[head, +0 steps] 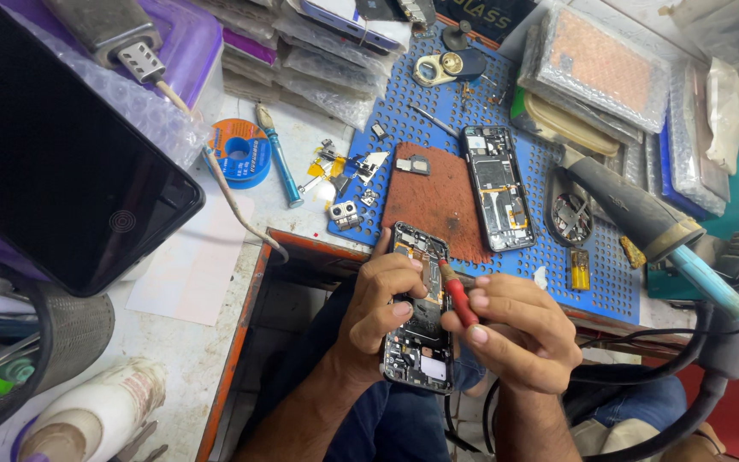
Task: The person tests a smartphone's touchscreen and then disassembles it by removing the back cover, battery, and internal components using a screwdriver and tweezers.
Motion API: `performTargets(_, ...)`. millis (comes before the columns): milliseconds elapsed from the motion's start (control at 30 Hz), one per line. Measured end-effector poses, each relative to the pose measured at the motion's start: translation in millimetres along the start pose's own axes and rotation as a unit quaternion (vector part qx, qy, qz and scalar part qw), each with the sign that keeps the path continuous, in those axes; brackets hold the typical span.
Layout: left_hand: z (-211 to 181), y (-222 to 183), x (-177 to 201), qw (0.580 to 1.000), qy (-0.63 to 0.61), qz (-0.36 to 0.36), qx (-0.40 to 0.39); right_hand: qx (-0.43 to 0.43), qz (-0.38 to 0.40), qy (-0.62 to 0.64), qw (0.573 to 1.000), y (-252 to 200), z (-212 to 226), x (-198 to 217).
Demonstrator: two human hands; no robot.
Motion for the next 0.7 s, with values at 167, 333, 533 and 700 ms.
performTargets(167, -1.2, 1.5, -0.1, 1.0, 0.006, -0.005, -0.009, -0.018, 0.008, 0.004, 1.0, 2.1, -2.6, -0.5)
performTargets(333, -2.0, 1.0, -0.8, 1.0, 0.014, -0.006, -0.006, -0.053, 0.024, 0.023, 0.998, -1.3, -5.4, -2.5)
performTargets(533, -2.8, 4.0, -2.3, 1.0, 0.012, -0.009, -0.008, -0.057, -0.044, -0.003, 0.997, -7.2, -8.5, 4.6)
performTargets(700, -5.7, 4.2, -5.7, 1.0, 0.02, -0.022, -0.004, -0.054, -0.042, 0.022, 0.997, -2.3, -11.1, 3.1)
Point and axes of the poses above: each hand's wrist, its own y-axis towards the middle knuckle, its own x-axis out of the back of the hand, z = x × y, the point moved 10 cm from there along y, towards the middle knuckle, and after that the axes turned 14 degrees about y, right-handed, at the moved point
